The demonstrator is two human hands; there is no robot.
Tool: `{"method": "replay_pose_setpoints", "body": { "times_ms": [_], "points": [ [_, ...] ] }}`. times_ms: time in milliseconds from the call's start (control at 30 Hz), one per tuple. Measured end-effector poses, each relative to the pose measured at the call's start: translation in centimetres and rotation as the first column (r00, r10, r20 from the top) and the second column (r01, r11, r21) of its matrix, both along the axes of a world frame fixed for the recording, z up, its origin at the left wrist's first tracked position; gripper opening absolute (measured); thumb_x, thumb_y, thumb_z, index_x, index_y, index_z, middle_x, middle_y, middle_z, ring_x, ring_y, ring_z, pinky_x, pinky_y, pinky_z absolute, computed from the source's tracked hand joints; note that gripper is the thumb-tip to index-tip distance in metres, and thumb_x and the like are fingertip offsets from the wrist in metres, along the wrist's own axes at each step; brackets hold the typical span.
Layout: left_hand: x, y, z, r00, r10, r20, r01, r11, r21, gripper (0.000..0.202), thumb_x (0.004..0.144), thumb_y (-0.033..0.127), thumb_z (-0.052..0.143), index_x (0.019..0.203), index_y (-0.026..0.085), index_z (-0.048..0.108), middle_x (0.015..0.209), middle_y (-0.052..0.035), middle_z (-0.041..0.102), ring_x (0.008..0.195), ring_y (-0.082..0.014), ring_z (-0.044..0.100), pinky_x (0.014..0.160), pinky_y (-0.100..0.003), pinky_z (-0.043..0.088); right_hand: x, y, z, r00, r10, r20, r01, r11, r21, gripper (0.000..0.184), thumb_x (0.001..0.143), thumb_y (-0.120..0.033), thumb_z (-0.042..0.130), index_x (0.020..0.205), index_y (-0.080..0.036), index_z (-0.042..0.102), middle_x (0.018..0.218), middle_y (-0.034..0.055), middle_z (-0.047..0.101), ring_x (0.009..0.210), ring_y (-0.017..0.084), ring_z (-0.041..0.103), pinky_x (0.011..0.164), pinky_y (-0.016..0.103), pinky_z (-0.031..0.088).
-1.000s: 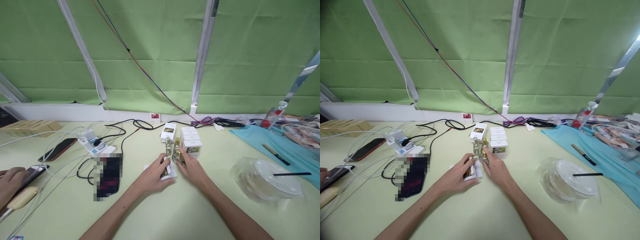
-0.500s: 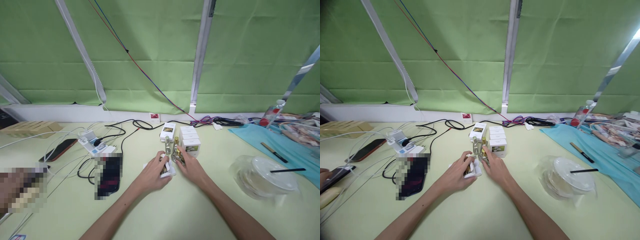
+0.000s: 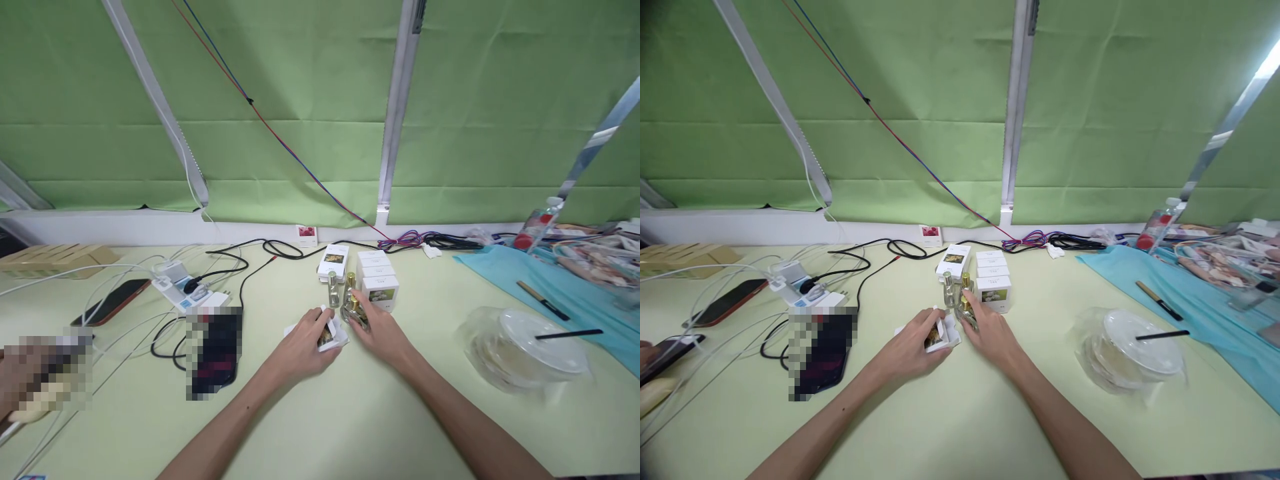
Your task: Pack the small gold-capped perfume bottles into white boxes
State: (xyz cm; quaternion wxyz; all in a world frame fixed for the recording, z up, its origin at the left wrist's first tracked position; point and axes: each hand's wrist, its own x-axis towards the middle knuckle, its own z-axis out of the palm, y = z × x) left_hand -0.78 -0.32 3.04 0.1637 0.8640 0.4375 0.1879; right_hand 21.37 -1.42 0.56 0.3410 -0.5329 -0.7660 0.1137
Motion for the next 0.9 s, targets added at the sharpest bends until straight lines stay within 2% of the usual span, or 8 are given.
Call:
{"method": "replay_pose_setpoints", "body": {
  "times_ms": [100, 200, 433, 533, 733, 900],
  "points": [
    [0.1, 0.0, 0.4, 1.000, 0.009, 0.012, -0.009, 1.000, -0.003, 0.037, 0.082, 0.035, 0.065, 0.116, 0.026, 0.052, 0.114, -0.0071, 0.061, 0.095, -0.0250, 0.063, 0.070, -0.032, 0.050, 0.0, 0.1, -0.1, 1.000, 0.006, -0.006, -0.006, 1.000, 0.013, 0.058, 0.097, -0.026, 0.049, 0.152, -0.022, 0.032, 0.123, 0.0128, 0.071, 0.097, 0.028, 0.072, 0.078, 0.039, 0.058],
    [0.1, 0.2, 0.5, 0.999, -0.004, 0.039, 0.003, 1.000, 0.027, 0.038, 0.083, 0.038, 0.066, 0.116, 0.025, 0.051, 0.115, -0.0074, 0.063, 0.098, -0.0260, 0.063, 0.073, -0.034, 0.050, -0.1, 0.0, -0.2, 1.000, 0.004, -0.011, -0.004, 1.000, 0.009, 0.057, 0.098, -0.026, 0.048, 0.152, -0.021, 0.033, 0.119, 0.0132, 0.072, 0.091, 0.027, 0.073, 0.075, 0.037, 0.057],
    [0.0, 1.0, -0.4, 0.992, -0.003, 0.128, -0.016, 0.990, 0.142, 0.046, 0.085, 0.045, 0.068, 0.121, 0.023, 0.049, 0.118, -0.0091, 0.063, 0.102, -0.0275, 0.062, 0.084, -0.041, 0.051, -0.1, -0.1, 0.1, 1.000, -0.021, -0.022, 0.020, 0.999, -0.026, 0.055, 0.098, -0.026, 0.047, 0.151, -0.019, 0.033, 0.098, 0.0094, 0.074, 0.073, 0.025, 0.069, 0.066, 0.034, 0.054],
    [0.0, 1.3, -0.8, 0.984, 0.015, 0.178, -0.049, 0.981, 0.187, 0.050, 0.084, 0.048, 0.070, 0.121, 0.024, 0.047, 0.120, -0.0099, 0.062, 0.103, -0.0273, 0.062, 0.085, -0.041, 0.051, -0.1, -0.1, 0.1, 0.998, -0.021, -0.051, 0.020, 0.999, -0.035, 0.056, 0.098, -0.027, 0.047, 0.151, -0.020, 0.032, 0.100, 0.0094, 0.073, 0.072, 0.025, 0.068, 0.067, 0.035, 0.054],
    [0.0, 1.6, -1.2, 0.954, -0.060, 0.292, -0.008, 0.974, 0.227, 0.050, 0.085, 0.041, 0.071, 0.122, 0.025, 0.040, 0.128, -0.0125, 0.057, 0.107, -0.0258, 0.062, 0.085, -0.039, 0.051, 0.0, 0.0, -0.3, 0.995, -0.012, -0.095, 0.008, 0.999, -0.040, 0.056, 0.096, -0.026, 0.048, 0.151, -0.023, 0.033, 0.113, 0.0113, 0.071, 0.068, 0.022, 0.066, 0.071, 0.036, 0.053],
    [0.2, 1.5, -1.0, 0.941, -0.050, 0.335, -0.023, 0.977, 0.212, 0.048, 0.085, 0.038, 0.072, 0.122, 0.025, 0.045, 0.126, -0.0123, 0.058, 0.105, -0.0258, 0.063, 0.080, -0.036, 0.051, 0.1, 0.1, -0.4, 0.996, -0.018, -0.091, 0.014, 0.999, -0.045, 0.057, 0.096, -0.026, 0.046, 0.151, -0.020, 0.032, 0.100, 0.0099, 0.073, 0.066, 0.023, 0.065, 0.070, 0.035, 0.053]
  ]
}}
